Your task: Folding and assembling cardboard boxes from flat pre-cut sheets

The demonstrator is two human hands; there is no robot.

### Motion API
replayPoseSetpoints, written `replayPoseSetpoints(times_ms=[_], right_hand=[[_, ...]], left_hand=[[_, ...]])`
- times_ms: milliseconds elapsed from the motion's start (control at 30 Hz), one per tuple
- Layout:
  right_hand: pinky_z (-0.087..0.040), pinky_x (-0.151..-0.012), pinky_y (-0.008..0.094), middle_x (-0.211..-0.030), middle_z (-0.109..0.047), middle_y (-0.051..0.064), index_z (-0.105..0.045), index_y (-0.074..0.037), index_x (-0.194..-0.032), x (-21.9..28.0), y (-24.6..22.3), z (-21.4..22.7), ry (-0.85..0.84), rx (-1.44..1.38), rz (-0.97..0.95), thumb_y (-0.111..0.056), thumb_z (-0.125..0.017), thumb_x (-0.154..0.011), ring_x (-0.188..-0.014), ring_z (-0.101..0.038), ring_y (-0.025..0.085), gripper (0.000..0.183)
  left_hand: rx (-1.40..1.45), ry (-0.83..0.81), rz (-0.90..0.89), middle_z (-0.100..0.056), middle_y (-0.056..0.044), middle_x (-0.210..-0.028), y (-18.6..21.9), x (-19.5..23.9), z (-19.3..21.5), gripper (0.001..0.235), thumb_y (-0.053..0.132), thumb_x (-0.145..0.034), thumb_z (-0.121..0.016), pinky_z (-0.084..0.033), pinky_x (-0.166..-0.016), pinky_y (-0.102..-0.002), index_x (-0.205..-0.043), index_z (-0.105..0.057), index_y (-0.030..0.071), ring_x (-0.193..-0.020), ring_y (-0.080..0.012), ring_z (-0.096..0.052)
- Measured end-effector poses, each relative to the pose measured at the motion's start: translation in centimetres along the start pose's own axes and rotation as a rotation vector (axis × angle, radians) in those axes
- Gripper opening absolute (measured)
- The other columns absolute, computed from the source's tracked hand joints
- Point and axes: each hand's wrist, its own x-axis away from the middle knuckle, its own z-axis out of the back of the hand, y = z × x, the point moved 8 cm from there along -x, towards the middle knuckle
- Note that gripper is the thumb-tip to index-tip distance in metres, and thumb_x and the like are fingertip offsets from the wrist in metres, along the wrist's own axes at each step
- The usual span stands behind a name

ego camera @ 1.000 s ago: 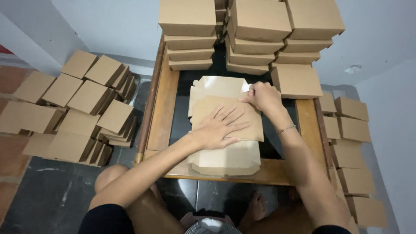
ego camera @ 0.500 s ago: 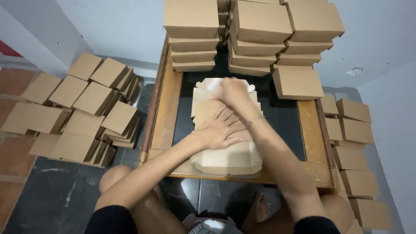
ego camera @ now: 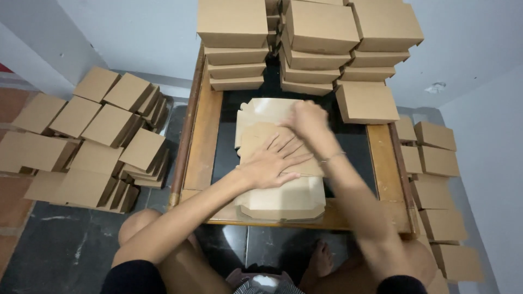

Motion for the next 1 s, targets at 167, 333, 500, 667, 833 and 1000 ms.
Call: replayPoseSetpoints(times_ms=[167,333,500,667,833,1000], right_hand=[[-0.058,-0.082,0.058,-0.085,-0.074,0.020,-0.077,-0.010,-0.085,-1.8,-6.9,-2.9,0.072,-0.095,0.207,-0.064,-0.086,-0.069,-0.094,-0.074,0.045,0.057],[-0.055,-0.090,0.060,-0.102,-0.073,0.025,-0.078,-0.007,-0.106,0.5,-1.5,0.2,-0.002,-0.086,0.072,-0.064,-0.084,-0.072,-0.107,-0.070,0.047,0.066],[-0.058,-0.085,0.057,-0.099,-0.075,0.022,-0.080,-0.016,-0.099,2.7,6.6,0.8,-0.018,-0.066,-0.096,-0.074,-0.080,-0.071,-0.104,-0.071,0.047,0.064],[-0.057,-0.082,0.052,-0.091,-0.070,0.019,-0.073,-0.015,-0.075,4.8,8.5,0.7,0.024,-0.174,-0.221,-0.060,-0.081,-0.081,-0.097,-0.073,0.046,0.046],[-0.056,-0.081,0.052,-0.080,-0.070,0.016,-0.068,-0.013,-0.073,5.5,9.0,0.0,0.055,-0.285,-0.224,-0.062,-0.077,-0.085,-0.093,-0.072,0.047,0.051],[-0.056,-0.075,0.051,-0.069,-0.068,0.007,-0.064,-0.014,-0.076,6.4,9.9,-1.2,0.183,-0.340,-0.179,-0.064,-0.073,-0.089,-0.082,-0.073,0.040,0.052]], left_hand=[[-0.032,0.026,0.016,-0.055,0.001,-0.150,-0.9,-0.2,-0.6,0.058,0.070,-0.097,-0.034,-0.011,-0.125,-0.053,-0.136,-0.060,0.037,-0.148,-0.0220,-0.037],[0.006,0.013,0.015,-0.046,0.000,-0.157,-0.1,-0.1,1.7,0.061,0.070,-0.098,-0.032,-0.012,-0.127,-0.054,-0.145,-0.052,0.037,-0.151,-0.0253,-0.031],[0.089,-0.109,0.044,-0.030,-0.005,-0.168,-0.3,-0.2,1.2,0.065,0.066,-0.100,-0.032,-0.008,-0.128,-0.055,-0.156,-0.040,0.034,-0.156,-0.0298,-0.022],[0.079,-0.197,0.223,-0.028,-0.008,-0.167,-2.6,0.2,1.7,0.064,0.060,-0.105,-0.022,-0.014,-0.126,-0.054,-0.159,-0.034,0.027,-0.153,-0.0309,-0.030],[0.013,-0.068,0.325,-0.040,-0.009,-0.160,-6.6,0.1,2.1,0.066,0.055,-0.100,-0.048,-0.023,-0.122,-0.052,-0.156,-0.041,0.022,-0.148,-0.0292,-0.038],[0.089,0.017,0.399,-0.053,-0.002,-0.131,-9.8,-0.6,0.8,0.079,0.054,-0.084,-0.076,-0.033,-0.114,-0.047,-0.151,-0.050,0.023,-0.130,-0.0236,-0.048]])
